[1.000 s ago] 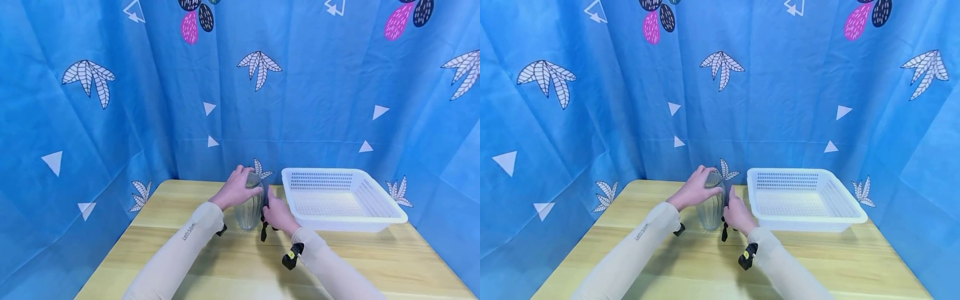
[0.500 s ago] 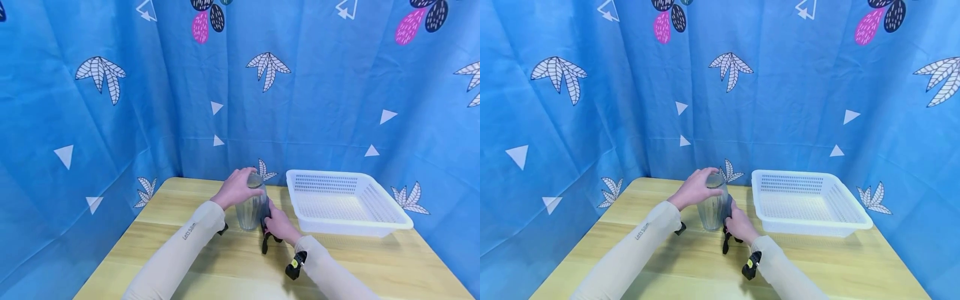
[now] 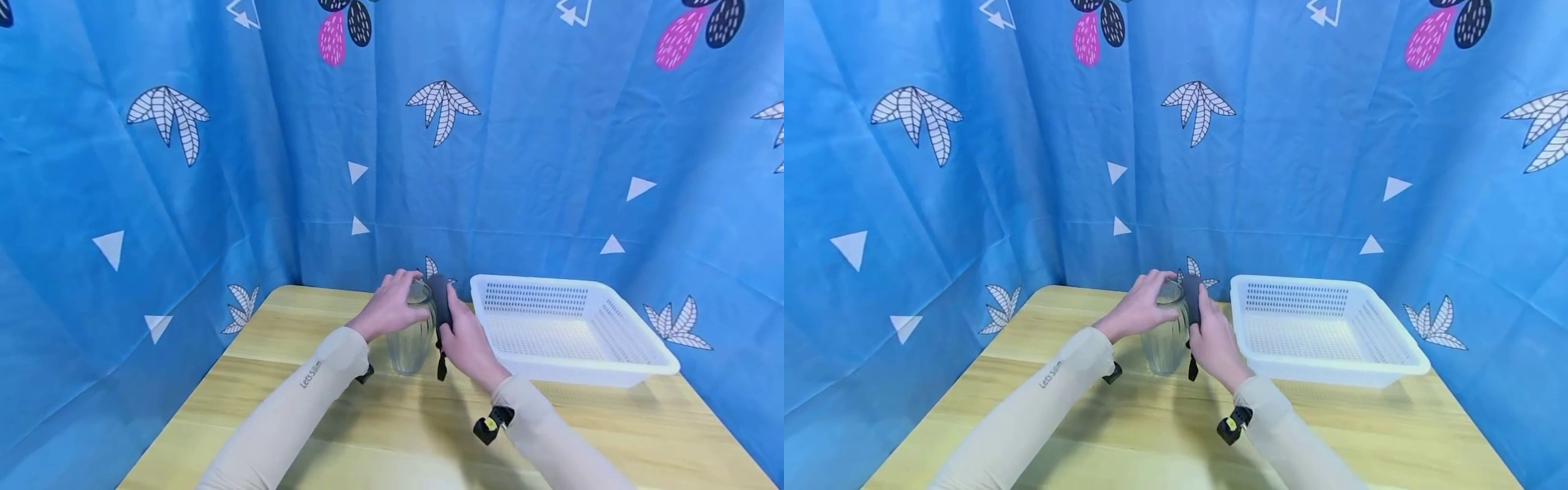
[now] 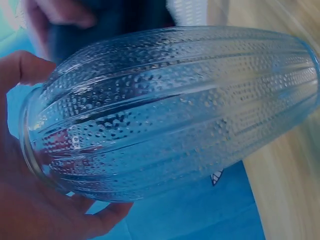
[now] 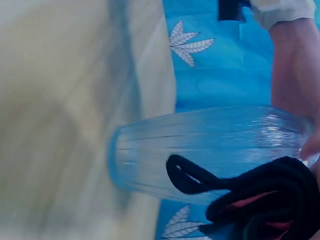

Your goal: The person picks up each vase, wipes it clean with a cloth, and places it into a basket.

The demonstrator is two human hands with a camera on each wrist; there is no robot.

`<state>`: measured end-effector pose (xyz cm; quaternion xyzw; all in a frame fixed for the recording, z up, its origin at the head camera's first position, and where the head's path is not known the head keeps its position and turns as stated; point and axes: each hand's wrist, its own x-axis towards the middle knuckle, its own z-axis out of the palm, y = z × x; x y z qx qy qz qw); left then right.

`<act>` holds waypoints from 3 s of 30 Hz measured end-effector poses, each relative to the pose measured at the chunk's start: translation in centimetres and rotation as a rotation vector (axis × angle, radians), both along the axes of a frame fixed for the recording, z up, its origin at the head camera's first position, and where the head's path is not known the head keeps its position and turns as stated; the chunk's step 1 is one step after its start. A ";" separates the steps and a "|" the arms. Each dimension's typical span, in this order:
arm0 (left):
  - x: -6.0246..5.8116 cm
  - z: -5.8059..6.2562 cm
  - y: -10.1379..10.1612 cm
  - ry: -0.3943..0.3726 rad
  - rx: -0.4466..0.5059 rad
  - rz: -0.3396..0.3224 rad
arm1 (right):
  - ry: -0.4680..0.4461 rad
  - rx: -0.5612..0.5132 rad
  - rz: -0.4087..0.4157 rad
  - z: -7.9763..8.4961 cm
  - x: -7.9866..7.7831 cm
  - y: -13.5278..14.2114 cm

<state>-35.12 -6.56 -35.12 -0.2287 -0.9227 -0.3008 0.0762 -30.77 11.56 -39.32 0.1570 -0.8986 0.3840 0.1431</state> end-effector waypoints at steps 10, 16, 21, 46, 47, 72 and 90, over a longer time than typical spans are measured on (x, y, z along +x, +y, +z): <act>-0.4 -0.5 0.1 0.048 -0.009 -0.006 | -0.157 0.151 -0.048 -0.6 -1.4 -0.4; -0.2 -0.7 0.1 0.009 0.044 0.006 | -0.269 0.184 0.053 -4.5 -2.0 -0.5; -0.3 -1.1 0.2 0.003 0.069 0.025 | -0.307 0.188 0.054 -5.8 -2.0 -0.3; -0.3 -0.5 -0.4 0.072 -0.069 -0.051 | -0.040 0.071 -0.002 2.3 0.5 0.0; -0.3 -0.5 -0.4 0.081 -0.064 -0.062 | -0.025 0.092 -0.003 2.5 0.4 0.0; -0.1 -0.8 -0.2 0.082 -0.092 0.012 | -0.345 0.017 0.027 -4.8 -0.8 0.3; 0.5 -0.5 0.9 0.020 -0.027 0.000 | 0.019 0.001 -0.023 1.8 1.3 0.4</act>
